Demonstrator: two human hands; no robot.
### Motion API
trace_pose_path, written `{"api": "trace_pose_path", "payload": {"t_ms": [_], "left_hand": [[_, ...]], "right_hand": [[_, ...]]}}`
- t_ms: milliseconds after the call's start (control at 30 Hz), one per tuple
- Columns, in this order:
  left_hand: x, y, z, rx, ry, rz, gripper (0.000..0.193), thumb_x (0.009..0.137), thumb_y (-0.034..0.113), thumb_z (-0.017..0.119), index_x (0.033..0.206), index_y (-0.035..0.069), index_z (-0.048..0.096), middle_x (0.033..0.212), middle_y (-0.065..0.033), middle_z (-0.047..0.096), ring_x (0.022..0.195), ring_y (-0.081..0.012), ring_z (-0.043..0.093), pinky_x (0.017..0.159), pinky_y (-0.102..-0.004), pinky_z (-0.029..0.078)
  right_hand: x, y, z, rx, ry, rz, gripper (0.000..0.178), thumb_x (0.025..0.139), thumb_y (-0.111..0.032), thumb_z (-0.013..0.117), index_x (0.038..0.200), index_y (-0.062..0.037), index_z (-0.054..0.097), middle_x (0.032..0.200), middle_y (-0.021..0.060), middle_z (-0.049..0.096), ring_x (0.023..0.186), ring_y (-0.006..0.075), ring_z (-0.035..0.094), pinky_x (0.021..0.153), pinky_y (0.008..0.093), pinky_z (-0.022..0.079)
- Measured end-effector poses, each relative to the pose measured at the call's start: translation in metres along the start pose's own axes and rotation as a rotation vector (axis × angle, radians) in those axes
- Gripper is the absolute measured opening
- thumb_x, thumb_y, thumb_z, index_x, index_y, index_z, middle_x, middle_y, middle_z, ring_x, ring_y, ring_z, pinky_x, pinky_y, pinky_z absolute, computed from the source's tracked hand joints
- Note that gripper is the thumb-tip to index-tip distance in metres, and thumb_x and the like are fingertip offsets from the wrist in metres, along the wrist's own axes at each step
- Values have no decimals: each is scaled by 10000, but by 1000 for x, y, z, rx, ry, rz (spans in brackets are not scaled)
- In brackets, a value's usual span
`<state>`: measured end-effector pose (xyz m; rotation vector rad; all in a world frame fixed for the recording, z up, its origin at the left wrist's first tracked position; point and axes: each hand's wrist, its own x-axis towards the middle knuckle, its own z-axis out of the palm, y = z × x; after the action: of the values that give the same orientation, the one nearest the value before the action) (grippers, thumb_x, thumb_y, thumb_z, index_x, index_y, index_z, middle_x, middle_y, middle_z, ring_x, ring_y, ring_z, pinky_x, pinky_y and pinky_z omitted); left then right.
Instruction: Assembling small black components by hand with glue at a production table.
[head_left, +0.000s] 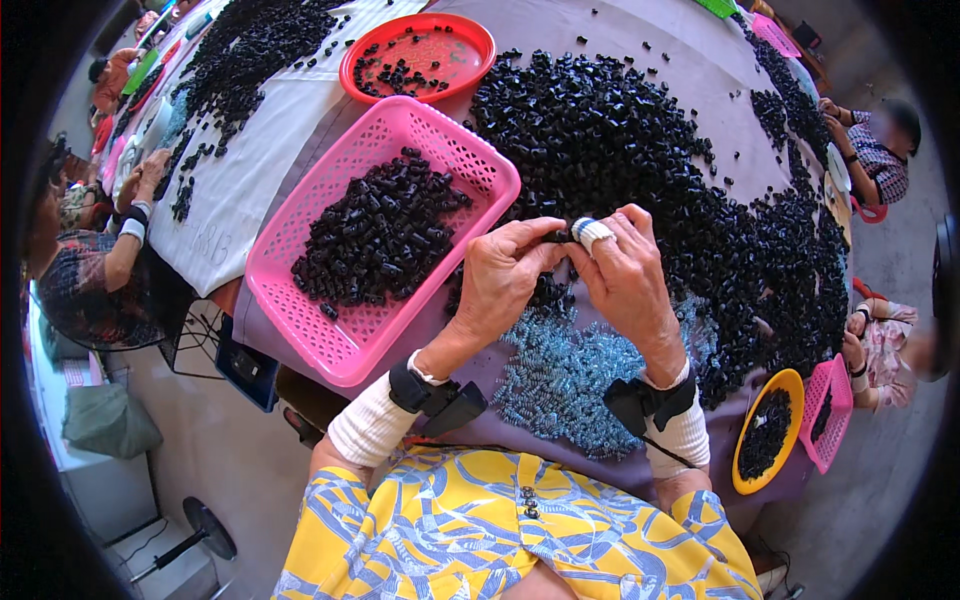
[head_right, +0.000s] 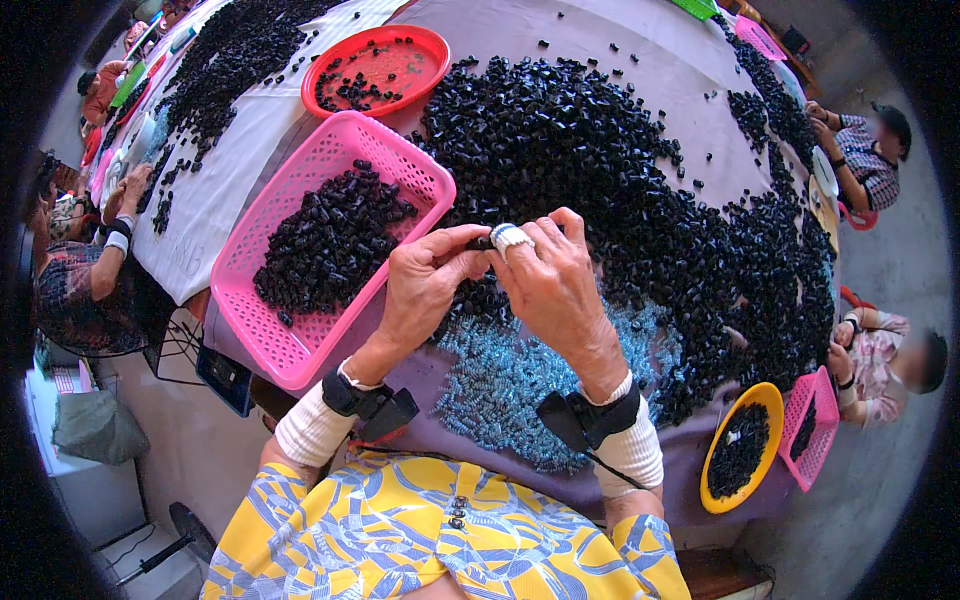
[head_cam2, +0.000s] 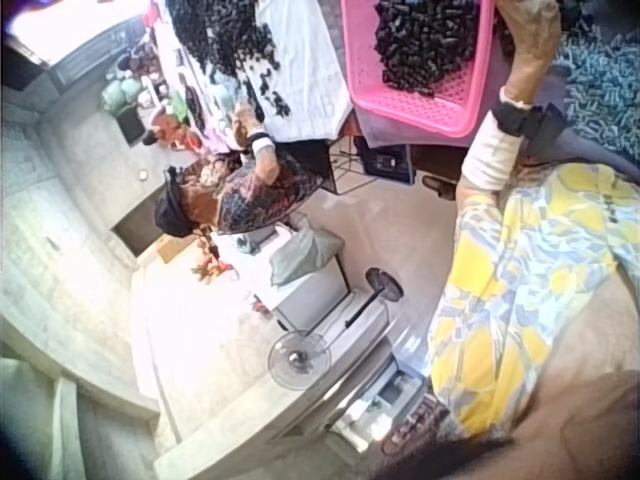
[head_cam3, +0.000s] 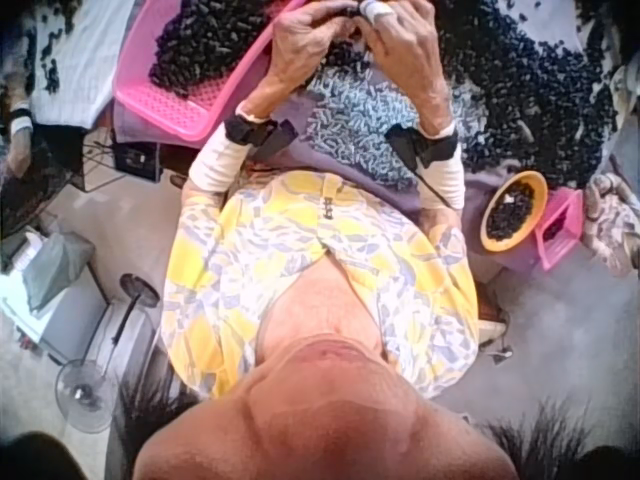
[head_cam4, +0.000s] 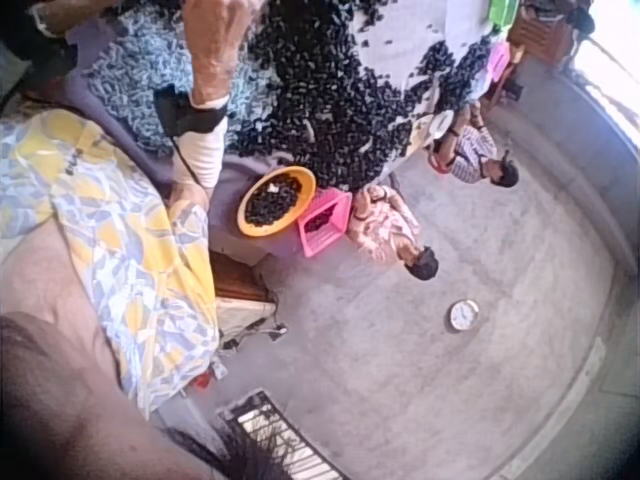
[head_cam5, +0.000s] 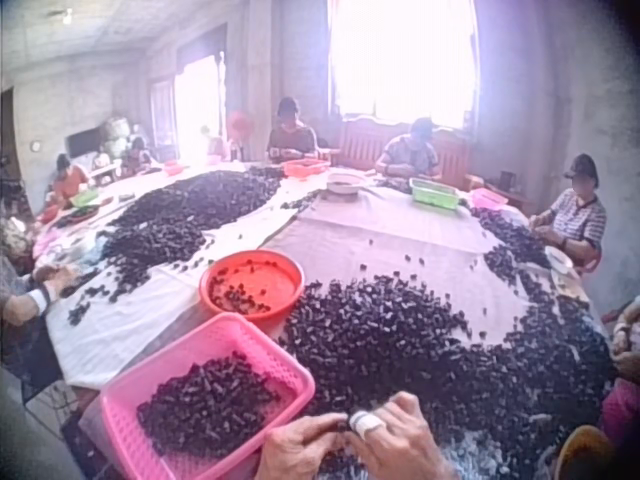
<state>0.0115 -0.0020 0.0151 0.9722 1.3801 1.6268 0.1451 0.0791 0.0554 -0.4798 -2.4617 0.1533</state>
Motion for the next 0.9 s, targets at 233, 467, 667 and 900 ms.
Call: {"api": "trace_pose_path", "payload": {"t_ms": [233, 467, 667, 900], "left_hand": [[1, 1, -1, 50, -2, 24, 216, 812, -2, 604, 1020, -29, 654, 886, -82, 677, 743, -84, 607, 652, -224, 496], [2, 1, -1, 144, -45, 15, 240, 834, -6, 583, 1067, -29, 635, 803, -27, 623, 690, -66, 567, 637, -204, 479], [3, -1, -3, 166, -52, 74, 249, 820, -30, 574, 1060, -32, 637, 827, -42, 607, 689, -82, 569, 635, -208, 475], [2, -3, -1, 200, -60, 106, 240, 815, -55, 556, 1037, -31, 645, 827, -53, 615, 696, -89, 576, 629, -208, 471]], "right_hand": [[1, 0, 2, -48, 4, 13, 103, 794, -92, 628, 821, 1, 592, 768, 113, 594, 745, 253, 569, 821, 385, 381], [-3, 3, 5, -35, -18, 18, 98, 808, -90, 612, 817, 5, 590, 771, 123, 596, 758, 255, 569, 825, 392, 378], [-5, 4, 7, -77, -38, 29, 108, 817, -100, 606, 835, 4, 588, 791, 125, 600, 776, 256, 567, 826, 393, 379], [-4, 2, 5, -123, -82, 2, 87, 783, -71, 601, 800, -1, 551, 761, 123, 567, 769, 270, 554, 796, 383, 400]]}}
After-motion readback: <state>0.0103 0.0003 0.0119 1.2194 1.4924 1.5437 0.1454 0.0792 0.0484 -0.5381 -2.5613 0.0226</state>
